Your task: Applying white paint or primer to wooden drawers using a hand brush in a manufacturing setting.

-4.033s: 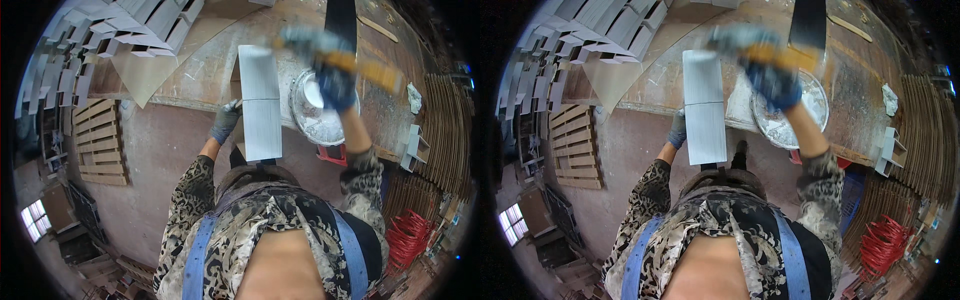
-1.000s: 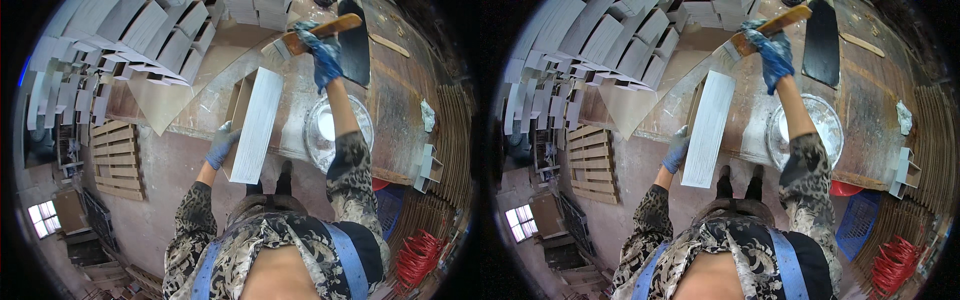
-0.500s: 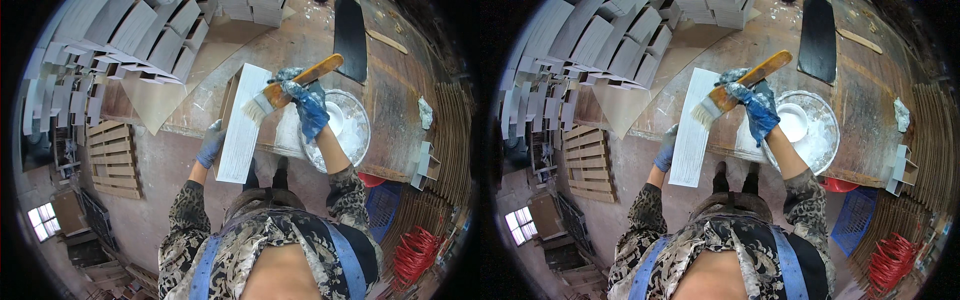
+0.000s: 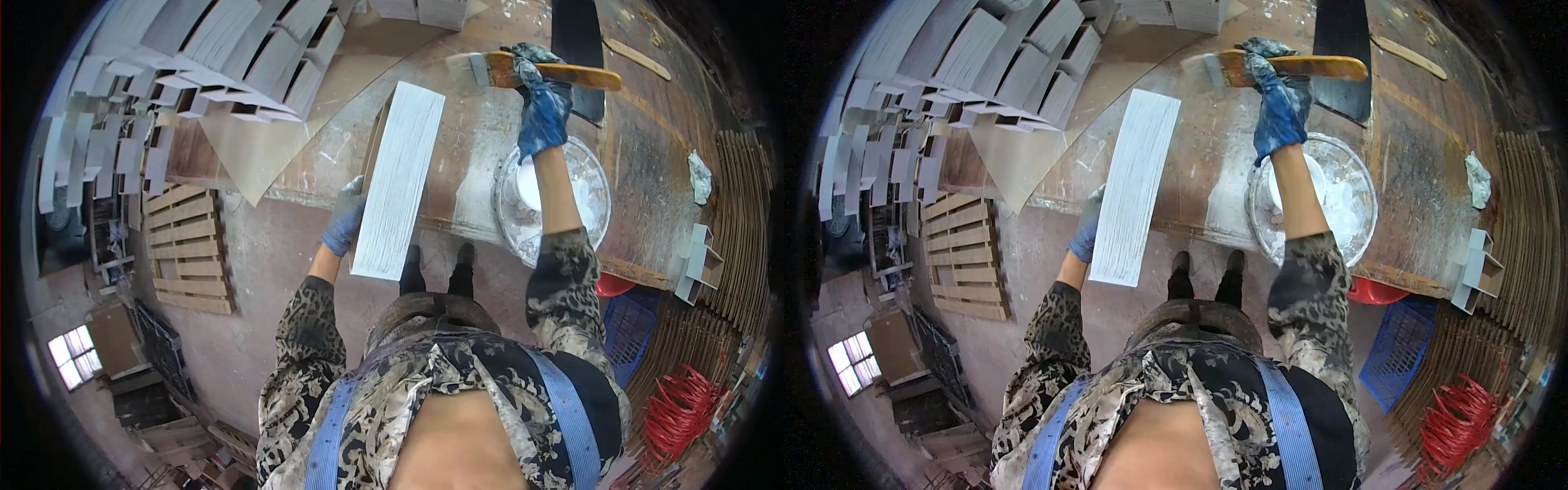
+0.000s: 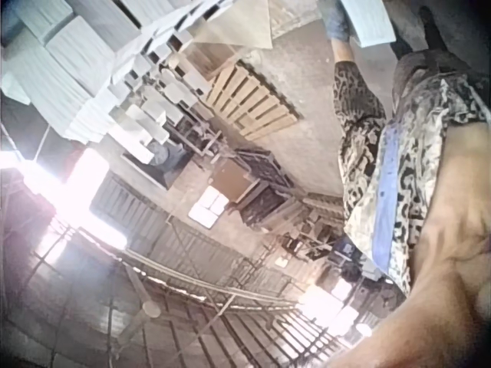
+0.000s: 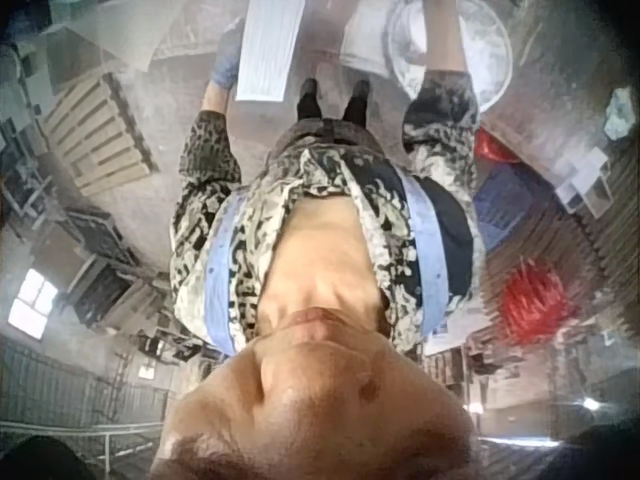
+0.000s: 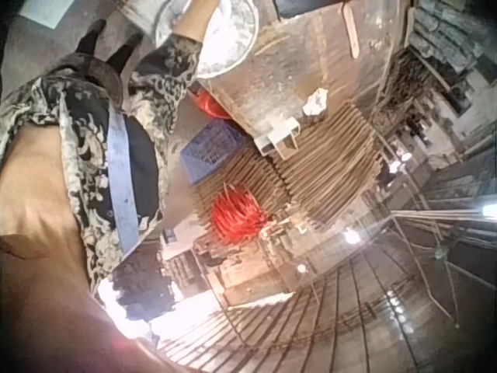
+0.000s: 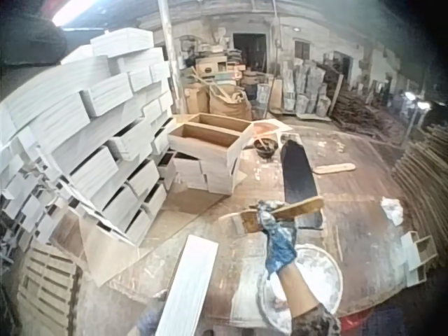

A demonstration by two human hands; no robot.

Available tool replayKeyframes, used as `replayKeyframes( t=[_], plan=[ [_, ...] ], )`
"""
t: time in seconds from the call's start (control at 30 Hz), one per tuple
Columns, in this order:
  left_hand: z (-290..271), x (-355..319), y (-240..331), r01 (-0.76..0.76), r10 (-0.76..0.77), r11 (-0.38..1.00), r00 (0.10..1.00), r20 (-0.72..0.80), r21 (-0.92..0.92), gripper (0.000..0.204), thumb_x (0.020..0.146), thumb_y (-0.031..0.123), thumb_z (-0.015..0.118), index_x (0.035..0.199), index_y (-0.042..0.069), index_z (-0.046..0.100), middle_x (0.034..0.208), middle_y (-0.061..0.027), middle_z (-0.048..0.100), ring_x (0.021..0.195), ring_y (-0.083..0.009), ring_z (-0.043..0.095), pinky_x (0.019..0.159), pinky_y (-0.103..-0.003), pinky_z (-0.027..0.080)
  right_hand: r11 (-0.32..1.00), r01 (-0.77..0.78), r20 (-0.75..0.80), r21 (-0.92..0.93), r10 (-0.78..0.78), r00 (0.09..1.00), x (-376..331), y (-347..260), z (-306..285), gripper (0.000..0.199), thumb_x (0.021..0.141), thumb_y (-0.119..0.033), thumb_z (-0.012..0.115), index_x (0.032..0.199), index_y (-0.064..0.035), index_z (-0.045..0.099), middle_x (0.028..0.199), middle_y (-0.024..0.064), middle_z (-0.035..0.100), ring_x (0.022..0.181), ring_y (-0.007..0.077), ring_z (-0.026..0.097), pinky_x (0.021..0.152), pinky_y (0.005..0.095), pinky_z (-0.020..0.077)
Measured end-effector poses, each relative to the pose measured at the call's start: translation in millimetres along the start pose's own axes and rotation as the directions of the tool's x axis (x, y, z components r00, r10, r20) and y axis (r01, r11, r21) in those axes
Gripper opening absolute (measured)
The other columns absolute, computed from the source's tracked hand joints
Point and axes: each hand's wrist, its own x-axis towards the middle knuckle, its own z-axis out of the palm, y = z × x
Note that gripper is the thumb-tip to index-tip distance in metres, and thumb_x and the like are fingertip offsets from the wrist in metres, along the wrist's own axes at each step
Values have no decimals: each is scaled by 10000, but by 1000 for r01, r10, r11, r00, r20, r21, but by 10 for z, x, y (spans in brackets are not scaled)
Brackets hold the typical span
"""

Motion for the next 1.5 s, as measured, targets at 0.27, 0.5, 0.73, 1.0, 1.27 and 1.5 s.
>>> replayKeyframes(
  t=[0.27, 0.5, 0.73, 1.0, 1.27, 1.5],
  plan=[
    [7, -21, 48, -77, 76, 995, 997, 17, 55, 255, 819, 109, 538, 1020, -47, 538, 882, -68, 612, 758, -95, 563, 654, -232, 469, 930, -210, 667, -303, 364, 649, -2111, -491, -760, 262, 852, -166, 506, 1081, -42, 531, 1126, 105, 536, 1036, 212, 518, 906, 329, 413],
    [53, -185, 148, 110, -114, 986, 993, -19, -128, 241, 802, 91, 526, 1002, -42, 550, 857, -66, 617, 732, -99, 571, 639, -243, 474, 908, -222, 449, -355, 374, 812, -2024, -703, -493, 284, 822, -167, 536, 1085, -61, 547, 1121, 116, 554, 1029, 241, 538, 886, 349, 430],
    [71, -14, 62, -113, 113, 992, 994, 4, 59, 281, 789, 115, 567, 1000, -69, 541, 866, -80, 618, 726, -105, 568, 625, -244, 472, 905, 400, 795, -144, -135, 591, -1767, -406, 127, 310, 791, -168, 566, 1089, -81, 563, 1116, 127, 572, 1022, 270, 559, 867, 369, 447],
    [32, -10, -31, -287, 281, 934, 958, 57, 214, 280, 787, 118, 593, 1000, -59, 550, 855, -76, 615, 725, -106, 560, 625, -237, 469, 860, -496, 541, 120, 362, 759, -2422, -678, -43, 340, 876, -171, 466, 1159, 18, 464, 1205, 157, 485, 1081, 239, 505, 889, 356, 433],
    [15, -12, -35, -115, 114, 993, 992, 59, 14, 271, 801, 142, 587, 985, -57, 565, 843, -84, 629, 709, -112, 580, 612, -249, 475, 925, -369, 732, -96, 316, 604, -2627, -947, 405, 211, 813, -155, 550, 1014, -98, 579, 1058, 145, 582, 995, 283, 562, 877, 418, 447],
    [-11, 29, -52, -157, 157, 988, 986, 54, 4, 267, 798, 150, 588, 964, -59, 563, 822, -74, 626, 701, -111, 580, 610, -247, 473, 930, -366, 182, 19, 357, 916, -1721, -447, 169, 359, 714, -11, 665, 1028, -22, 492, 970, 89, 558, 960, 224, 551, 875, 374, 468]
  ],
)
